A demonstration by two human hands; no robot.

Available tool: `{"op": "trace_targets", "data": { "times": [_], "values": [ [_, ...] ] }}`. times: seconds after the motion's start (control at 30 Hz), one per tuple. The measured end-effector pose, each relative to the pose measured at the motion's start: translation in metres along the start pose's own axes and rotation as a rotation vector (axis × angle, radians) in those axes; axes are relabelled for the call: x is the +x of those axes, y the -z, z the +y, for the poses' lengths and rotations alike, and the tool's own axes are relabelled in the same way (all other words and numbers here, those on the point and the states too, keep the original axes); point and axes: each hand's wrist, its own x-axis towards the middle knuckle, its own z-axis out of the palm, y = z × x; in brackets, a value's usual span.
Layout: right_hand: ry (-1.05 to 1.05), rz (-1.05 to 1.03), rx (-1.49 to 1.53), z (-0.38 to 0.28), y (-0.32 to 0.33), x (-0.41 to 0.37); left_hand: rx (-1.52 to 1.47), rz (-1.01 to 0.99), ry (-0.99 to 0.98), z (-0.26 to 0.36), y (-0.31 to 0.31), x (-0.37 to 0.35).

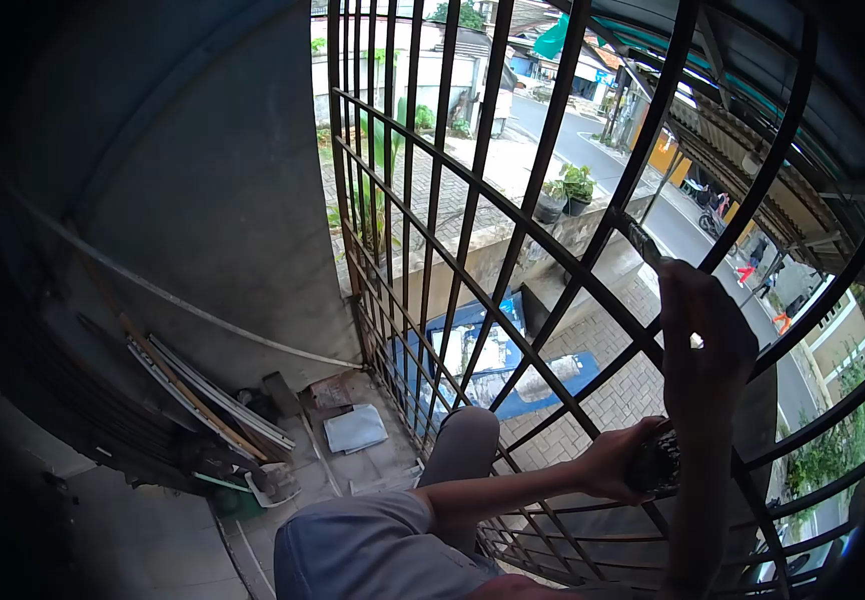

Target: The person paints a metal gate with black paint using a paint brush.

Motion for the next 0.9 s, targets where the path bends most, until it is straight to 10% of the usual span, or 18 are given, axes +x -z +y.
{"op": "trace_targets", "data": {
  "times": [0.63,0.77,0.9],
  "values": [
    [0.203,0.025,-0.129,0.001,0.006,0.013,0.004,-0.035,0.042,-0.001,0.003,-0.001],
    [0.154,-0.231,-0.139,-0.004,-0.001,-0.01,0.079,-0.053,-0.099,-0.024,-0.006,-0.005],
    [0.023,0.032,-0.03,-0.001,0.002,-0.001,0.055,-0.073,0.002,-0.006,0.002,-0.001]
  ]
}}
